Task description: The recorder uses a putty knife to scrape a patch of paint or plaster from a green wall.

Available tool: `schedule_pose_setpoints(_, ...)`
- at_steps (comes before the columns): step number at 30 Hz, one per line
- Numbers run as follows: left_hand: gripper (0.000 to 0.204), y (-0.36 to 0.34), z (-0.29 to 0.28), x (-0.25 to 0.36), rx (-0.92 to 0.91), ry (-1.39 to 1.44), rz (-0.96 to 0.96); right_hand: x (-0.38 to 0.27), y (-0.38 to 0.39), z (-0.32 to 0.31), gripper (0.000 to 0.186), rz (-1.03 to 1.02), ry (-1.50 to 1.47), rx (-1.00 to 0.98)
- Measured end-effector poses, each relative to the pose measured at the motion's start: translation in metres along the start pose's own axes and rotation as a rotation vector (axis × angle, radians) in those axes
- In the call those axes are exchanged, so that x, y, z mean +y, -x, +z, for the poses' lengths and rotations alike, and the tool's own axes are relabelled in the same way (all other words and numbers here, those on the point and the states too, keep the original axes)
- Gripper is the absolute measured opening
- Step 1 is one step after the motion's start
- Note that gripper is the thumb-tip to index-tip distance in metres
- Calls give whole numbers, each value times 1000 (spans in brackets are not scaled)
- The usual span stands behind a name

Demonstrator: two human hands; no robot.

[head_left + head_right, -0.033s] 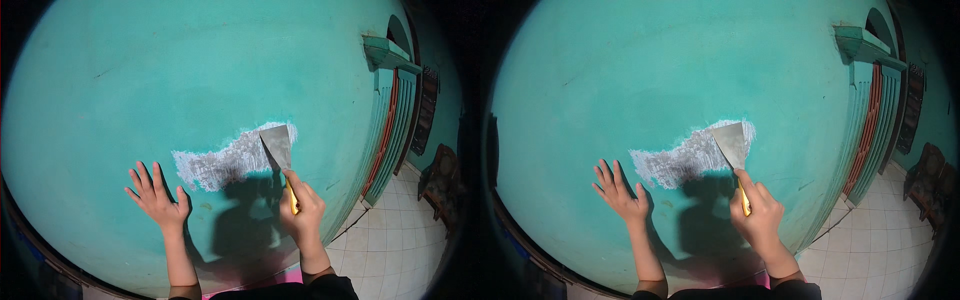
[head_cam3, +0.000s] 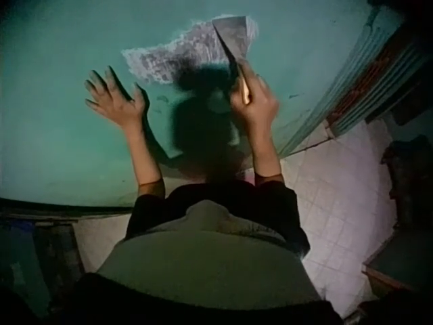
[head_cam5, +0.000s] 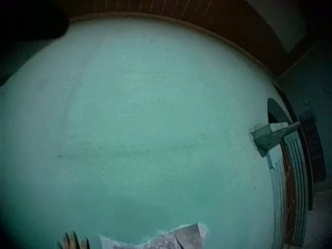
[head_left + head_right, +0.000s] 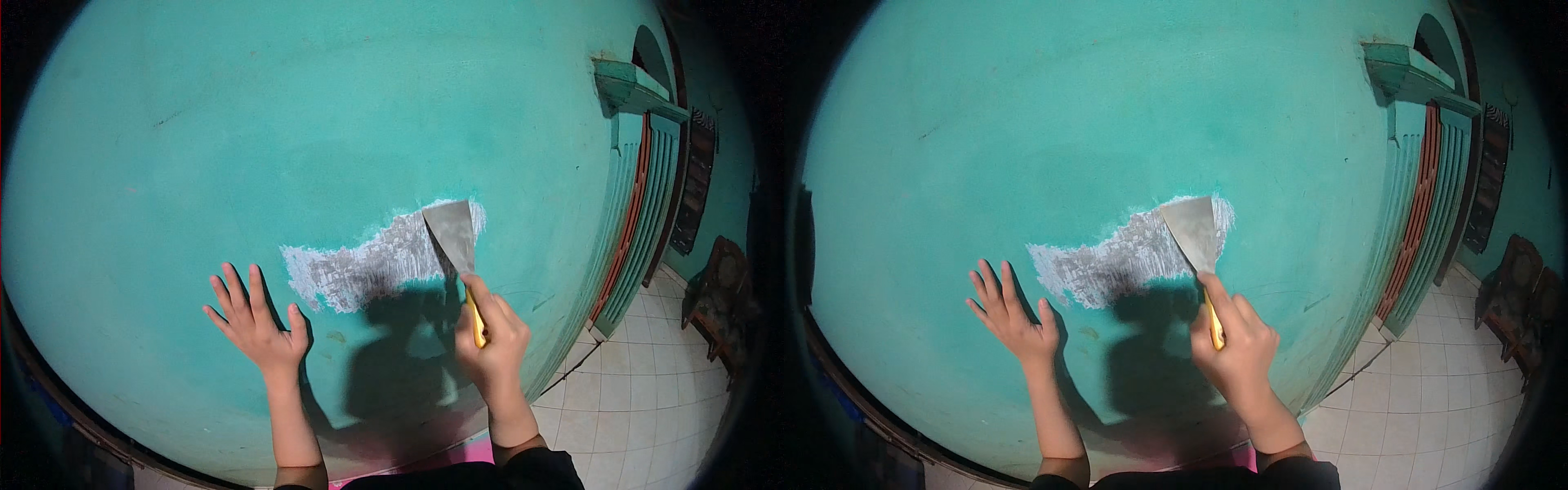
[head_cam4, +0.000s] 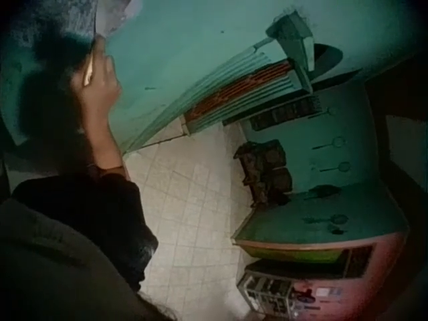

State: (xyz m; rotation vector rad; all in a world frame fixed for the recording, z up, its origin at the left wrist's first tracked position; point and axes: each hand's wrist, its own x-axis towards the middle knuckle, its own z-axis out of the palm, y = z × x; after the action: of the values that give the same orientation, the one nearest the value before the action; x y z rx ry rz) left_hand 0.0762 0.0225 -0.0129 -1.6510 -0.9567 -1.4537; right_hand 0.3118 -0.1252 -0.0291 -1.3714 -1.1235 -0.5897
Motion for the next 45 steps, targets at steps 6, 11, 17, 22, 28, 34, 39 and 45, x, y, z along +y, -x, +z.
schedule_pose_setpoints(6,64,2,4,-2,9,10,-9,-1,0,0,45,1,25,-33)
schedule_pose_setpoints(11,63,2,5,-1,8,10,0,3,-2,6,46,-31,6,-2)
schedule_pose_setpoints(17,63,3,5,-1,14,8,1,2,2,3,47,-32,35,-17)
schedule_pose_setpoints(22,64,3,3,-2,8,7,0,-2,0,3,47,-26,-5,-6)
schedule_pose_setpoints(28,64,2,1,-1,8,11,-1,-4,-1,8,48,-42,12,-2)
schedule_pose_setpoints(34,64,2,-2,-4,9,10,-8,-12,3,1,48,-61,20,-12)
schedule_pose_setpoints(39,64,2,-4,-4,1,20,-6,-12,3,2,47,-79,7,3)
schedule_pose_setpoints(45,64,1,-5,-7,8,12,0,-17,8,-2,47,-36,50,-35)
